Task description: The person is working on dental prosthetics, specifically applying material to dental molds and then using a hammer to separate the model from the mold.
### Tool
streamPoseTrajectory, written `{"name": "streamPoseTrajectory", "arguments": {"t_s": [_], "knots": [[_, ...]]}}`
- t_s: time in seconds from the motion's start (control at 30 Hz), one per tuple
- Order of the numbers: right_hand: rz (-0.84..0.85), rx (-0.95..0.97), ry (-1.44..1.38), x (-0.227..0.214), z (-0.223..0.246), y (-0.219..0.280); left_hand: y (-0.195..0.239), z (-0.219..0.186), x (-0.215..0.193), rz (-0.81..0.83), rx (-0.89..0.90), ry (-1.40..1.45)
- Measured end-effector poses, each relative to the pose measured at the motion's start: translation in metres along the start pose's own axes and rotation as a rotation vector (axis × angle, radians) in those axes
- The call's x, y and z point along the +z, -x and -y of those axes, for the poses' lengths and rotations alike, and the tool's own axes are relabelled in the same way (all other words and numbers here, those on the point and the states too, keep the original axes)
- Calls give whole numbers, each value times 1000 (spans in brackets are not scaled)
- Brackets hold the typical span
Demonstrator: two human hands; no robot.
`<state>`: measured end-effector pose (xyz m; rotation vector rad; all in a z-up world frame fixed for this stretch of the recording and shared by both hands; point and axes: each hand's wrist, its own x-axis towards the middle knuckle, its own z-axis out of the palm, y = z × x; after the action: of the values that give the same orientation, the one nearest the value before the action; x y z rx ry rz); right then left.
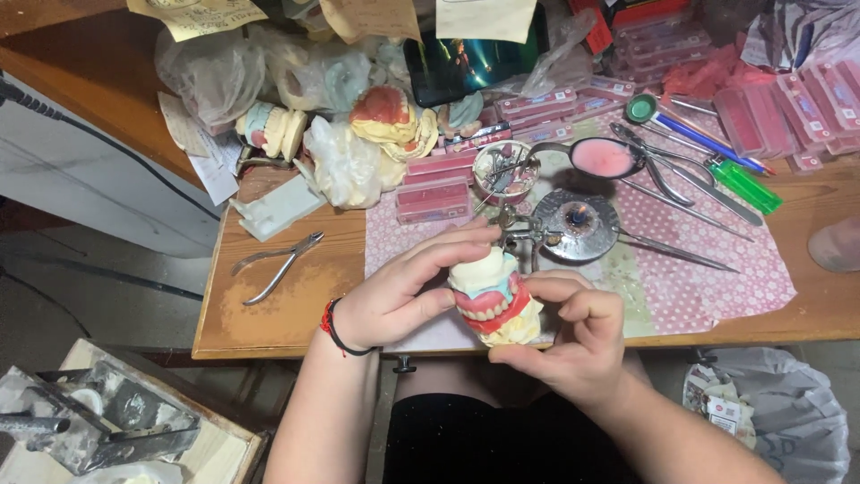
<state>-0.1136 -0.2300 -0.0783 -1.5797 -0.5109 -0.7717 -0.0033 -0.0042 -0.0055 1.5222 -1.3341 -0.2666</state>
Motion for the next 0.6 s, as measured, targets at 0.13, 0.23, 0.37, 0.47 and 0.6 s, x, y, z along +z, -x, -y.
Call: {"name": "streamPoseTrajectory", "arguments": {"t_s": [0.13, 0.23, 0.37, 0.47, 0.6], "knots": [[-6, -57, 99, 0, 2, -1, 1, -2, -1, 11, -11, -7], [3, -87, 127, -1, 2, -1, 1, -3, -1, -2, -15, 8], [3, -104, 164, -1, 1, 0, 1, -4, -2, 0, -22, 43], [5, -111, 165, -1, -1, 2, 3, -3, -2, 2, -42, 48], [3, -120, 159, 0, -1, 1, 3, -2, -3, 12, -43, 55]]}}
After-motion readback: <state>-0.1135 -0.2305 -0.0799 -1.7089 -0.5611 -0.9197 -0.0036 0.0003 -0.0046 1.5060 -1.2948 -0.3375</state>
